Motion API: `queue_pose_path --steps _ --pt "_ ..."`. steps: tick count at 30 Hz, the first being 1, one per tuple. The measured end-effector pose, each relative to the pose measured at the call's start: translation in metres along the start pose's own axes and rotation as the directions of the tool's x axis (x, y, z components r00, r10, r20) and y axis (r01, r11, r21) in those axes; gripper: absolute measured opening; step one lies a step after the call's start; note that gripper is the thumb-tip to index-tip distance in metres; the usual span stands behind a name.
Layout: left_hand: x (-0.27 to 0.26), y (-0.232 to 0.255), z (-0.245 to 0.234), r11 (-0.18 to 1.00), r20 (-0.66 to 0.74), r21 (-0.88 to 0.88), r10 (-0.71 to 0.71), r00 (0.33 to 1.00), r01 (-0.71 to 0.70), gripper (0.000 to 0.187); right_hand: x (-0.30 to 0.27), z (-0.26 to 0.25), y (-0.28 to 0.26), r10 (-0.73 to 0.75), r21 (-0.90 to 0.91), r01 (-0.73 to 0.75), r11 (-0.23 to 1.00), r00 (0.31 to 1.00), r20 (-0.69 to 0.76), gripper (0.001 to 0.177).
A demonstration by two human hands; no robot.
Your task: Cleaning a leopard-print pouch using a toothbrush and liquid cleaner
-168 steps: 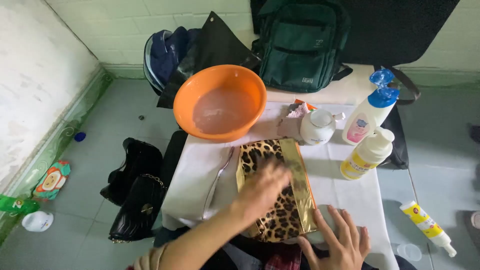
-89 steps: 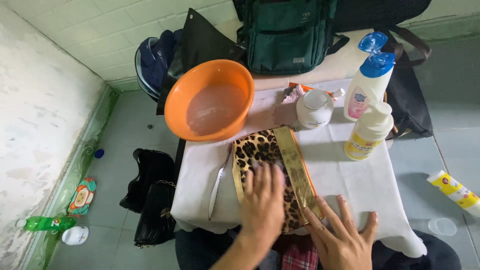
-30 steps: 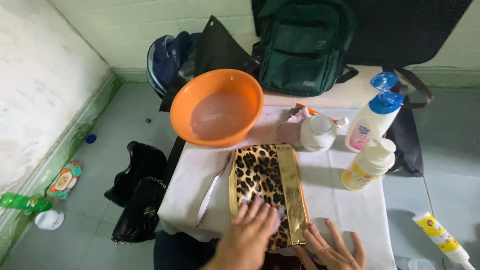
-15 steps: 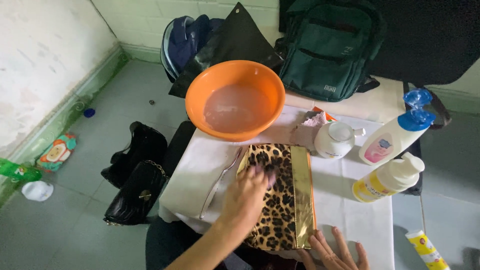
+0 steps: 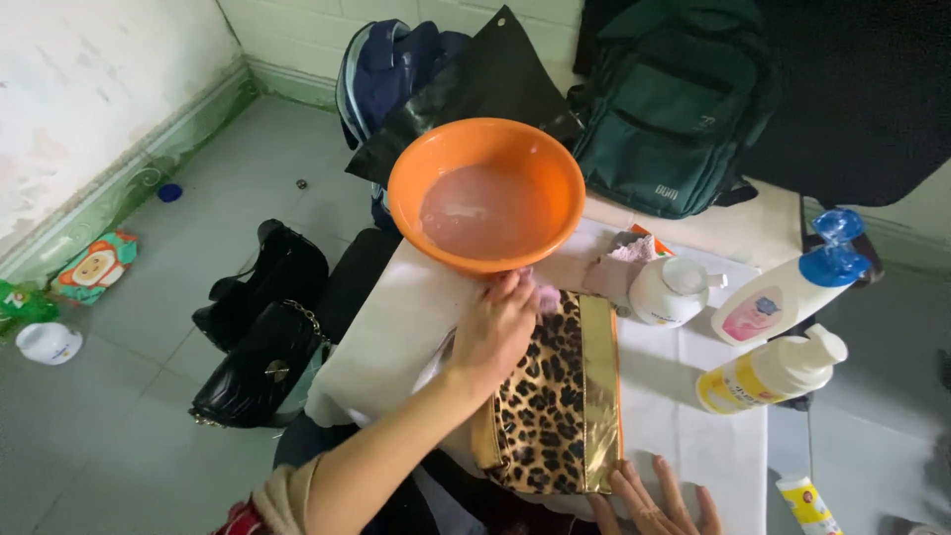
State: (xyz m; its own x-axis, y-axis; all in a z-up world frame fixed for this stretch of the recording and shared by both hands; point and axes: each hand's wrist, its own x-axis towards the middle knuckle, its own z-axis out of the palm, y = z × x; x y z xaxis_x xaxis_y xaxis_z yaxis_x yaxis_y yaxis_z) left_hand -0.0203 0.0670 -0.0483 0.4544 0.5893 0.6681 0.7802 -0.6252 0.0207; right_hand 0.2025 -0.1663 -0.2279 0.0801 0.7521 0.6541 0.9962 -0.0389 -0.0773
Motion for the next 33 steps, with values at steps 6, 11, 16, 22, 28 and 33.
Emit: queue_pose_path --steps 6,11,16,22,28,33 --pt "-0.004 0.001 0.005 0.998 -0.051 -0.046 0.051 0.997 -0.053 0.011 0.004 -0.011 -0.007 0.068 0.002 -0.068 0.998 0.996 0.056 0.062" --pt "-0.032 0.018 -0.037 0.918 0.224 -0.385 -0.004 0.974 0.093 0.027 0.015 -0.023 -0.019 0.145 0.03 -0.148 0.988 0.985 0.093 0.055" --pt "-0.069 0.042 -0.082 0.861 0.554 -0.468 0.109 0.825 0.201 0.048 0.007 -0.011 -0.011 0.119 0.023 -0.12 0.992 0.991 0.068 0.05" --pt "-0.104 0.064 -0.083 0.863 0.324 -0.504 0.18 0.929 0.009 0.043 0.006 -0.01 -0.013 0.127 0.03 -0.129 0.991 0.991 0.053 0.049" --pt "-0.054 0.032 -0.035 0.991 0.459 -0.047 -0.087 0.884 0.122 0.076 0.011 -0.014 -0.014 0.104 0.009 -0.104 0.995 0.994 0.043 0.051" --pt "-0.024 0.015 -0.012 0.998 0.494 -0.06 0.017 0.87 0.014 0.077 0.023 -0.034 -0.024 0.056 0.064 -0.059 0.996 0.997 0.048 0.045"
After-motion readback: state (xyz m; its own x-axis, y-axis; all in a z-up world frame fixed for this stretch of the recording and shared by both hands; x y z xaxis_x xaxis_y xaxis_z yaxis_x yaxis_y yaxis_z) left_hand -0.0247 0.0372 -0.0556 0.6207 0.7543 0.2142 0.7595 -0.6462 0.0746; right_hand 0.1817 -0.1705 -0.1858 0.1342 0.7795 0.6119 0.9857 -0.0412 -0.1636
